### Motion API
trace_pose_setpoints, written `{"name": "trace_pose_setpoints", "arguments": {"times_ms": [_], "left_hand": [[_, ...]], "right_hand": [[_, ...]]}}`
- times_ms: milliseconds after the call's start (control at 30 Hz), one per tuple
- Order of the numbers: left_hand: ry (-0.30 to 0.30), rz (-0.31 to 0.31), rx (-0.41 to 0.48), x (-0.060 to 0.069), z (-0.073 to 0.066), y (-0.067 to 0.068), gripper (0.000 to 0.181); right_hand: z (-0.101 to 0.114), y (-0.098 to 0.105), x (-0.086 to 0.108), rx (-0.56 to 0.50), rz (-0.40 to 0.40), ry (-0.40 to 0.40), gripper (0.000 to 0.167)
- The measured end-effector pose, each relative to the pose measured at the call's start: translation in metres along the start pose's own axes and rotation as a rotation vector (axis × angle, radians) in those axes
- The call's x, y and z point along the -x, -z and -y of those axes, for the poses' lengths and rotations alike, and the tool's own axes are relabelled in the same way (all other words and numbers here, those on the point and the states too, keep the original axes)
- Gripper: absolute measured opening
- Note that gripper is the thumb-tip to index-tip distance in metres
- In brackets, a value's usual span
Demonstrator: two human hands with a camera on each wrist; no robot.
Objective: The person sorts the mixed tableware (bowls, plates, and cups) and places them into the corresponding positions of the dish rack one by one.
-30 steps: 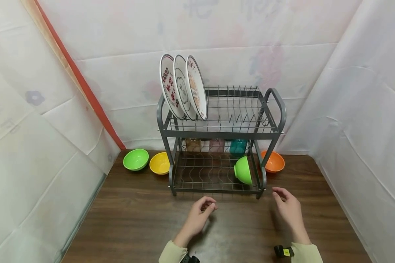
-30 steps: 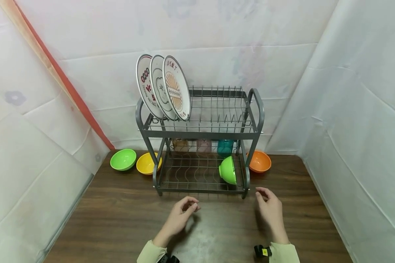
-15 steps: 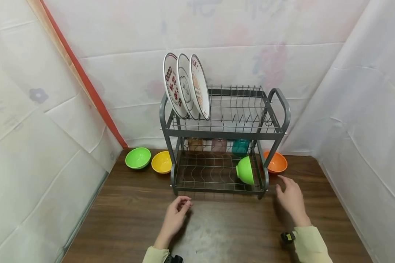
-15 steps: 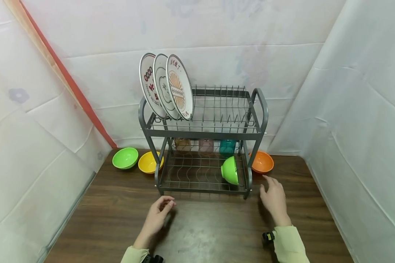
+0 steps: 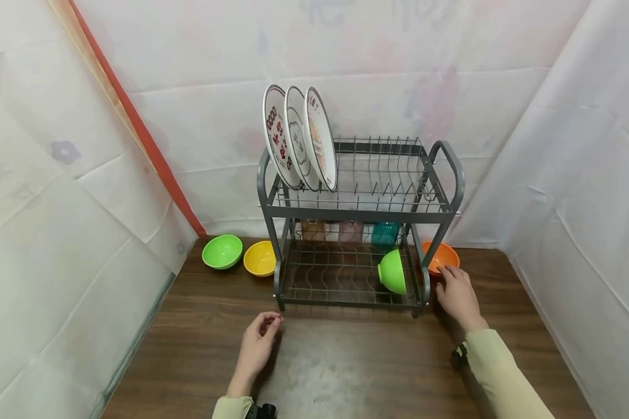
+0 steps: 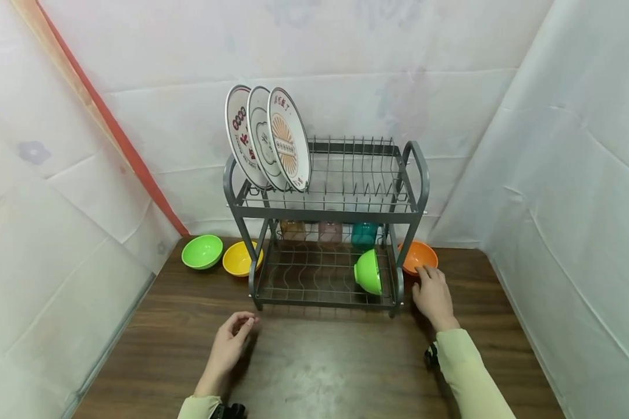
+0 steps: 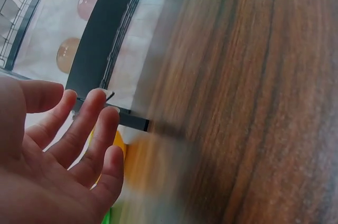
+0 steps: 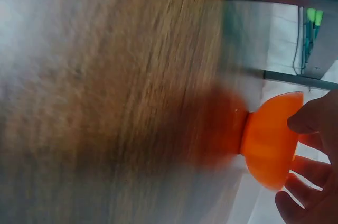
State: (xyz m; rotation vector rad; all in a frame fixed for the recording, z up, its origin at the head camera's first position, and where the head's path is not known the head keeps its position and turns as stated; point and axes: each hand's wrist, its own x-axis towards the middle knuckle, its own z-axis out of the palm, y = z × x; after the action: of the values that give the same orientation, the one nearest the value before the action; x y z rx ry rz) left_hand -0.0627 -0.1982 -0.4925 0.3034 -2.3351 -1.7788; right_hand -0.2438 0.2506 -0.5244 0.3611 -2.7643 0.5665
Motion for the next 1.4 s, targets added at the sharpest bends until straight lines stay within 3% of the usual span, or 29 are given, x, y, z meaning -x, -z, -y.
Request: {"name": "trace_pose_setpoints", "arguments": {"times_ms": [233,500,600,800,933,1233,1300,1400], "left_hand": [[0.007,0.022,0.013,0.003,0.004,0.001,0.013],[0.019,0.033,-0.007,-0.004,0.002,0.007,0.015],[0.010,0.042,-0.004,-0.008,0.009,0.006,0.016],[-0.019,0.049,-0.009,-0.017,0.038,-0.002,0.016],[-0.052,0.093,-0.011,-0.019,0.045,-0.009,0.016],[-0.028,0.240,0.017,-0.016,0.037,-0.036,0.017],[-0.025,0.280,0.039,-0.012,0.027,-0.039,0.018],[-0.025,0.305,0.074,-0.011,0.025,-0.042,0.018]], "right_hand": [[-0.005,-0.004,0.001,0.072,-0.088,0.026,0.027],[-0.002,-0.008,0.004,0.035,-0.133,0.054,0.019],[-0.002,-0.006,0.010,0.015,-0.142,0.027,0.018],[0.001,0.001,0.025,-0.008,-0.177,-0.013,0.016],[0.009,0.004,0.034,-0.030,-0.237,0.002,0.016],[0.029,0.008,0.054,-0.097,-0.355,-0.008,0.017],[0.033,0.009,0.059,-0.122,-0.360,-0.028,0.017],[0.040,0.013,0.067,-0.162,-0.361,-0.088,0.017]]}}
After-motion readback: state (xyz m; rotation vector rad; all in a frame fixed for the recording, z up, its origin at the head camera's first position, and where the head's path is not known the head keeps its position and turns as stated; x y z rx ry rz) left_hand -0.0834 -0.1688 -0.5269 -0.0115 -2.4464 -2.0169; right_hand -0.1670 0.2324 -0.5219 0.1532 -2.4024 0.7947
